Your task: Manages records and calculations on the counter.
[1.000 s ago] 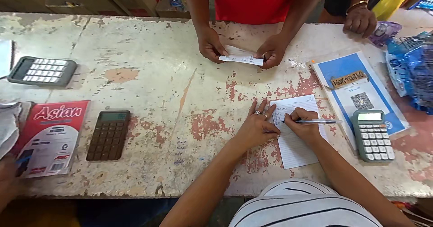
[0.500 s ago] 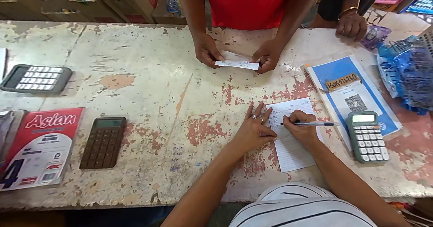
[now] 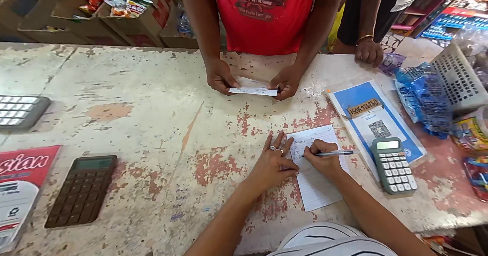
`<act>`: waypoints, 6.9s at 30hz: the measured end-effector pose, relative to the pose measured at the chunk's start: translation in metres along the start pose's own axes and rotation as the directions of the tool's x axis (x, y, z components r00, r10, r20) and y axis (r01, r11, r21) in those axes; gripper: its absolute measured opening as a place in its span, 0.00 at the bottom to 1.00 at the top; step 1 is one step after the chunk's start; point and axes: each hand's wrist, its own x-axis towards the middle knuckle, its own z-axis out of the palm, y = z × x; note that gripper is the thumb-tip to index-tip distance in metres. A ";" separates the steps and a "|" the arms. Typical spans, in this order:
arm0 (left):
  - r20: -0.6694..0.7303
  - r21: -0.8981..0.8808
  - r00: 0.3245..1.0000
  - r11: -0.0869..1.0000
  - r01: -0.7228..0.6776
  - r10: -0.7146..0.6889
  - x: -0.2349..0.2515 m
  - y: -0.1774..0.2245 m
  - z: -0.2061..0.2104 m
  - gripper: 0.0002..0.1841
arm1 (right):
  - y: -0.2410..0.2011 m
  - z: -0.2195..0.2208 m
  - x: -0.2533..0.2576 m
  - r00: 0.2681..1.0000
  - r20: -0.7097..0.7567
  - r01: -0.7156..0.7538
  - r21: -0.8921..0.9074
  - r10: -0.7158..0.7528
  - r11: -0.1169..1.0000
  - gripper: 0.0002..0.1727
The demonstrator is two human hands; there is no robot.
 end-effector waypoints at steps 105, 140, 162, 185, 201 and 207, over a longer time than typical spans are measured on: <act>0.009 -0.014 0.996 0.996 0.088 -0.088 -0.014 -0.013 0.010 0.06 | -0.008 -0.021 -0.015 0.999 -0.033 0.023 -0.033 -0.024 0.999 0.15; 0.010 0.018 1.000 1.000 0.000 -0.001 -0.004 -0.006 0.003 0.06 | 0.001 -0.031 0.000 0.977 -0.132 -0.152 0.133 0.170 0.979 0.11; 0.027 0.095 0.994 0.990 -0.107 0.105 -0.005 -0.031 0.021 0.08 | 0.063 -0.049 0.016 0.991 0.132 0.066 -0.361 -0.020 0.930 0.18; 0.325 0.184 0.936 0.980 0.077 -0.135 0.036 -0.045 -0.001 0.09 | 0.131 -0.046 0.052 0.957 0.253 -0.022 -0.425 0.142 0.905 0.21; 0.089 0.156 0.996 0.988 -0.016 0.002 0.017 -0.074 0.015 0.07 | 0.156 -0.015 0.059 0.999 -0.003 0.042 -0.237 -0.044 0.971 0.11; 0.078 0.175 0.997 0.984 -0.018 0.005 0.017 -0.072 0.016 0.07 | 0.141 -0.015 0.058 0.998 -0.026 0.052 -0.197 -0.059 0.979 0.09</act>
